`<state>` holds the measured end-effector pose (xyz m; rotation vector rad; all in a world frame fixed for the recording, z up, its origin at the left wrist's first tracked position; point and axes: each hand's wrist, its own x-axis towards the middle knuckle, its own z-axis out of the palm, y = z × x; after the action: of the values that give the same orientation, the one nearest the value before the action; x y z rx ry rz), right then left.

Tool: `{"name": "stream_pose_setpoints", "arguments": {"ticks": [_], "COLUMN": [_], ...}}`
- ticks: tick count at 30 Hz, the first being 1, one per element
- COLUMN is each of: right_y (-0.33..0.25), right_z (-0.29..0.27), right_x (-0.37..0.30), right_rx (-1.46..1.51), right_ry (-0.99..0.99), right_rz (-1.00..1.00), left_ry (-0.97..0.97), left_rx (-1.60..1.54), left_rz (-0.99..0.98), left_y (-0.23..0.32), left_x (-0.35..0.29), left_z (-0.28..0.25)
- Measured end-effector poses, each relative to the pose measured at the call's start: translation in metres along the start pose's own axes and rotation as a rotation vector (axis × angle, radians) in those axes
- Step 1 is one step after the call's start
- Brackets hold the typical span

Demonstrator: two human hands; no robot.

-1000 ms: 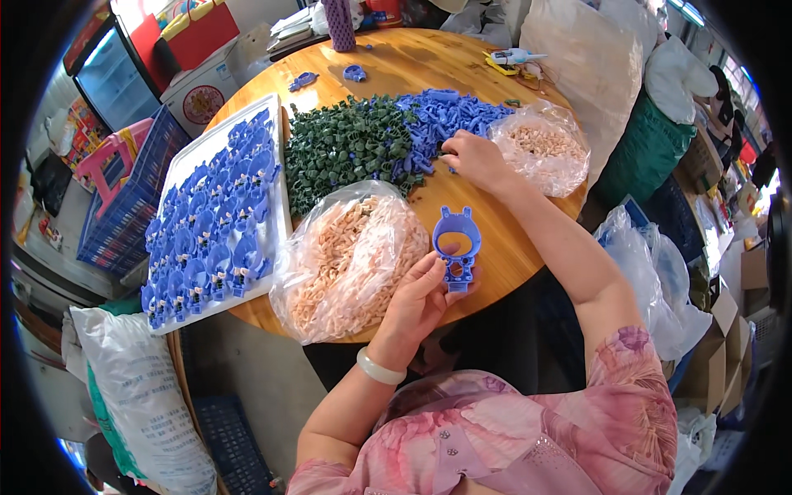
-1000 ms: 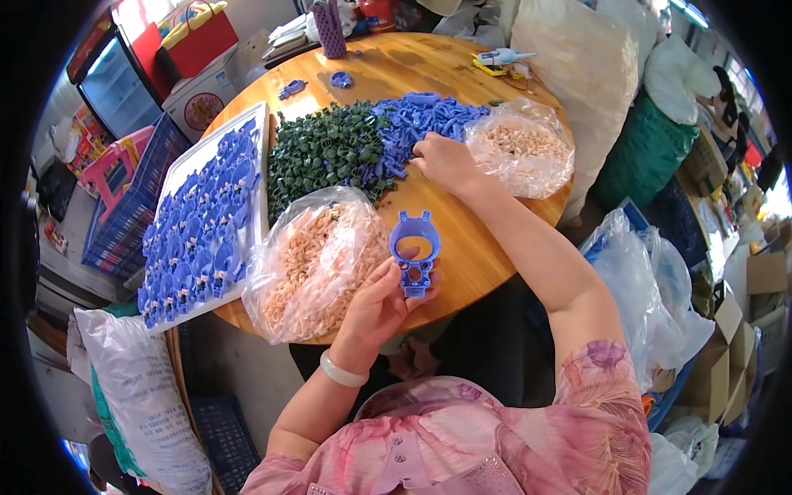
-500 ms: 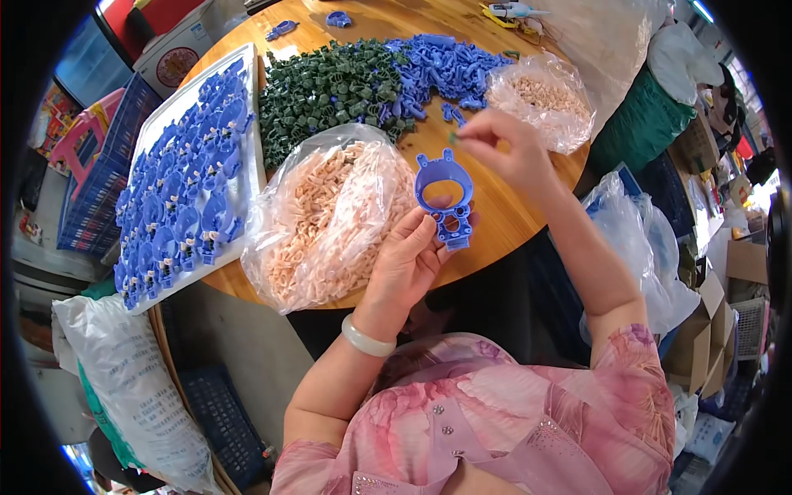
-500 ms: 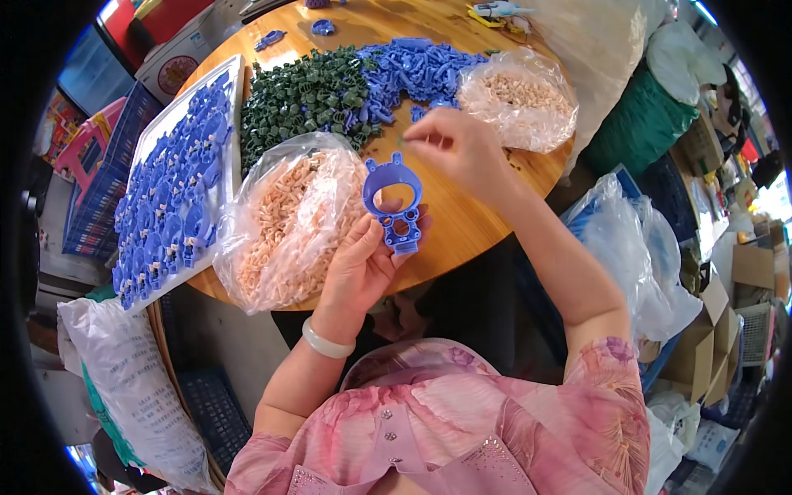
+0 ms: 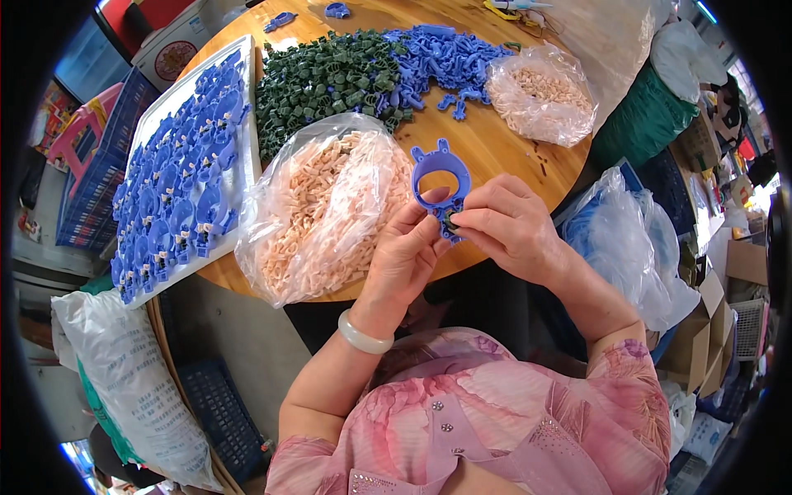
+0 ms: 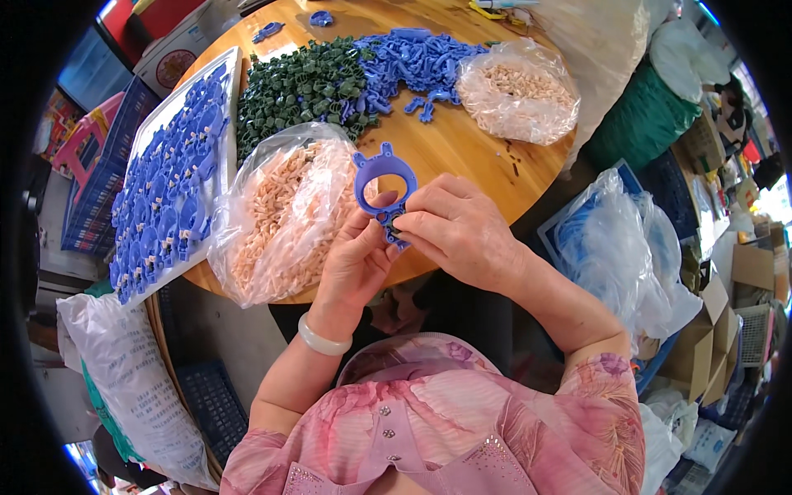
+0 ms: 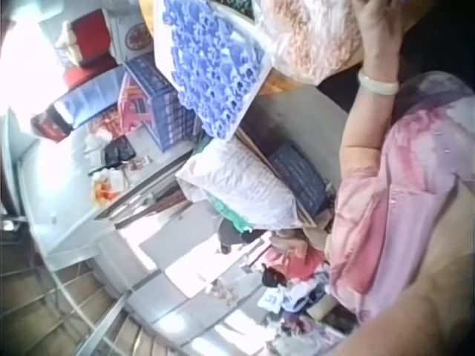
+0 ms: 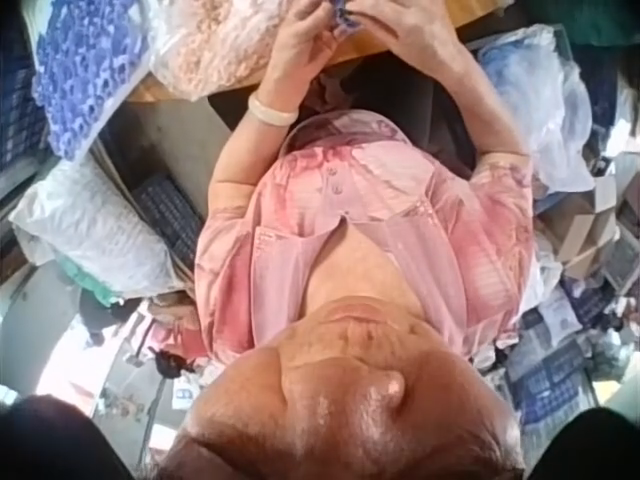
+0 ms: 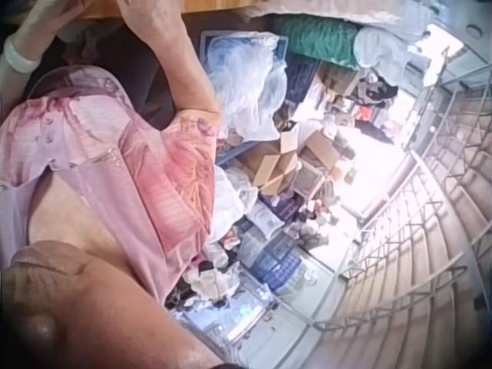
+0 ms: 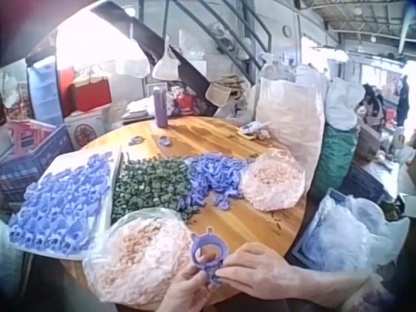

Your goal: Assembling small plastic components into toy bases at a workbench.

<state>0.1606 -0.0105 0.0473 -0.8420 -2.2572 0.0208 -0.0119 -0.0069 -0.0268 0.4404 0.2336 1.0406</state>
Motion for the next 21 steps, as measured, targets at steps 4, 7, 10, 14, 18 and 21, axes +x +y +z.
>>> {"name": "stream_pose_setpoints", "arguments": {"ticks": [4,7,10,14,18,21], "right_y": [0.001,0.000,-0.004,-0.005,-0.003,-0.002], "right_z": [0.004,0.006,0.007,0.009,0.014,0.011], "right_x": [-0.006,-0.010,-0.012,-0.015,-0.014,-0.012], "right_rx": [-0.004,-0.022,-0.146,-0.182,-0.014,-0.013], "right_ry": [0.002,0.027,0.017,0.045,0.100,0.080], "right_rz": [0.031,0.036,-0.024,-0.034,0.007,-0.018], "left_ry": [0.029,0.035,0.037,0.063,0.082,0.083], "left_rx": [0.014,0.009,0.003,0.031,0.037,0.031], "left_rz": [0.009,0.011,0.003,-0.007,0.014,0.018], "left_y": [0.001,0.002,0.004,0.002,0.002,0.001], "left_x": [0.000,-0.001,0.000,-0.001,-0.003,-0.003], "left_z": [0.004,0.007,0.005,0.005,0.008,0.007]}}
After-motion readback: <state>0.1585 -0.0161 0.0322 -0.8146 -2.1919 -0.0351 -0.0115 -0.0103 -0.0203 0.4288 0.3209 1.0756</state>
